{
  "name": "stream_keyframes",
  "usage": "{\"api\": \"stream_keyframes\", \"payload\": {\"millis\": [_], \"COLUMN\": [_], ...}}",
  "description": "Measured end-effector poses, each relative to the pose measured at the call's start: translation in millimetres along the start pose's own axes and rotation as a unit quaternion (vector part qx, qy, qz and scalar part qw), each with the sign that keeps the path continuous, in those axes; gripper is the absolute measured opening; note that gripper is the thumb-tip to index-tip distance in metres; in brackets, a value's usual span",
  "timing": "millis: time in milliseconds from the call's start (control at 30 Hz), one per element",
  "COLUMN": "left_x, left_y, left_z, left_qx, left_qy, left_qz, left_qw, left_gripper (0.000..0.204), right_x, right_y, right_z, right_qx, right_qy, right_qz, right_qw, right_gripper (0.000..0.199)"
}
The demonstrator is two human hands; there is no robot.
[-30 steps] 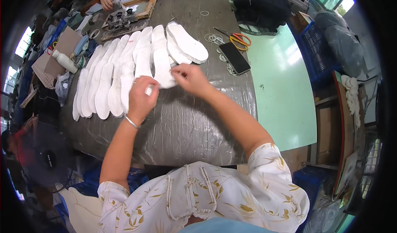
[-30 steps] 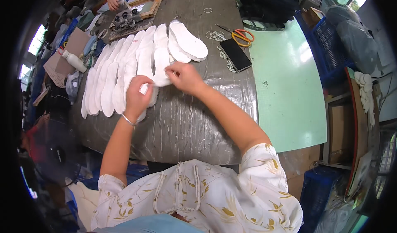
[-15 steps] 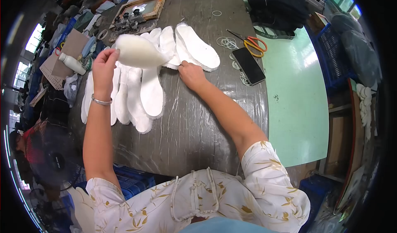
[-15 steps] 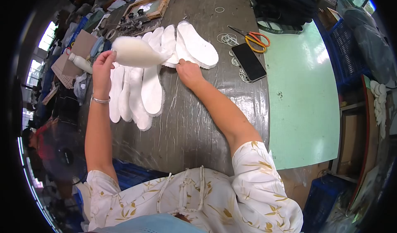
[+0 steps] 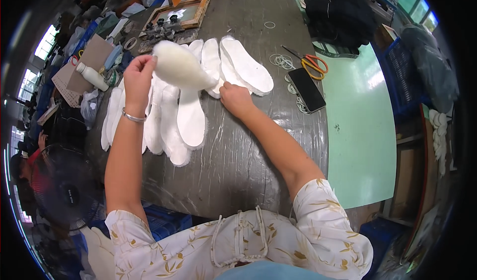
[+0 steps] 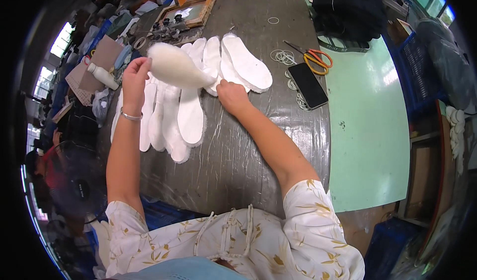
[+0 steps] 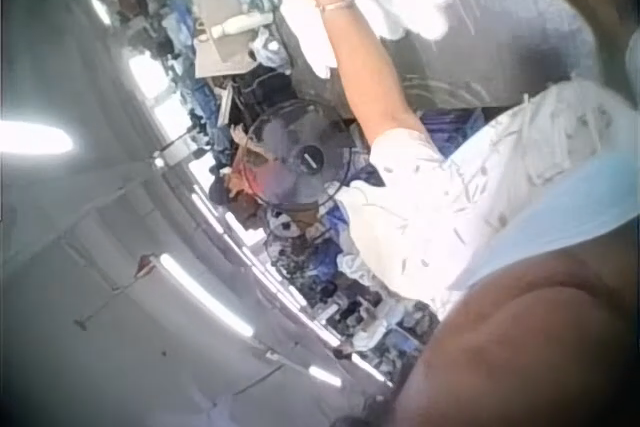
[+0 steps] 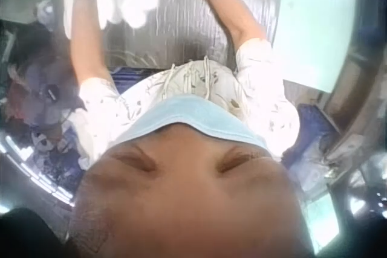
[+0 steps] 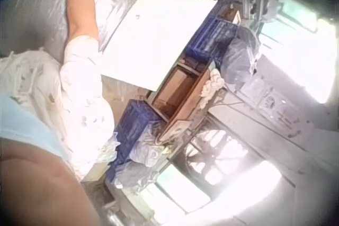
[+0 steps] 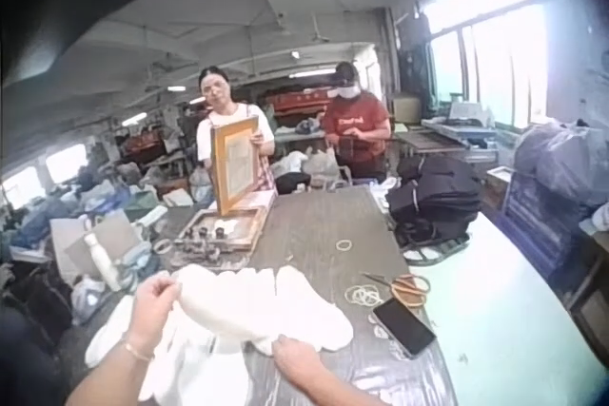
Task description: Inspecting, stacking, and bagging shoe insole components in a manufacturing facility.
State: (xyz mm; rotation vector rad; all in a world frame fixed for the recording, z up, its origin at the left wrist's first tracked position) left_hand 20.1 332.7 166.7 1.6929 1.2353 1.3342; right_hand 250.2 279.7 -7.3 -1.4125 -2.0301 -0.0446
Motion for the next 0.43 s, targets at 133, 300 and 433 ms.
{"api": "stream_keyframes", "payload": {"millis": [133, 300, 433], "left_x": [51.6, 63.1, 21.2], "left_y": [-16.3, 40.8, 82.4], "left_z": [-48.7, -68.1, -70.5], "left_qx": [-0.092, -0.149, -0.001], "left_qy": [0.109, 0.125, 0.083], "left_qz": [-0.015, 0.020, 0.109], "left_qw": [0.990, 0.981, 0.991], "left_gripper": [0.019, 0.021, 0.024], "right_x": [-2.6, -13.2, -46.8], "right_y": [-4.2, -6.4, -18.5], "right_z": [2.4, -18.7, -59.0], "right_qx": [-0.041, -0.013, 0.066], "right_qy": [-0.063, -0.021, 0.046], "right_qz": [-0.006, 0.031, 0.032], "right_qw": [0.997, 0.999, 0.996], "right_gripper": [0.009, 0.007, 0.029]}}
Point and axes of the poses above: each hand's wrist, its own x-axis towards the middle knuckle, its own z-axis out of the palm, y = z × x, the point moved 5 cm from there along x, towards the middle knuckle, and after that the axes turned 3 degrees about x, right-handed, at the moved point
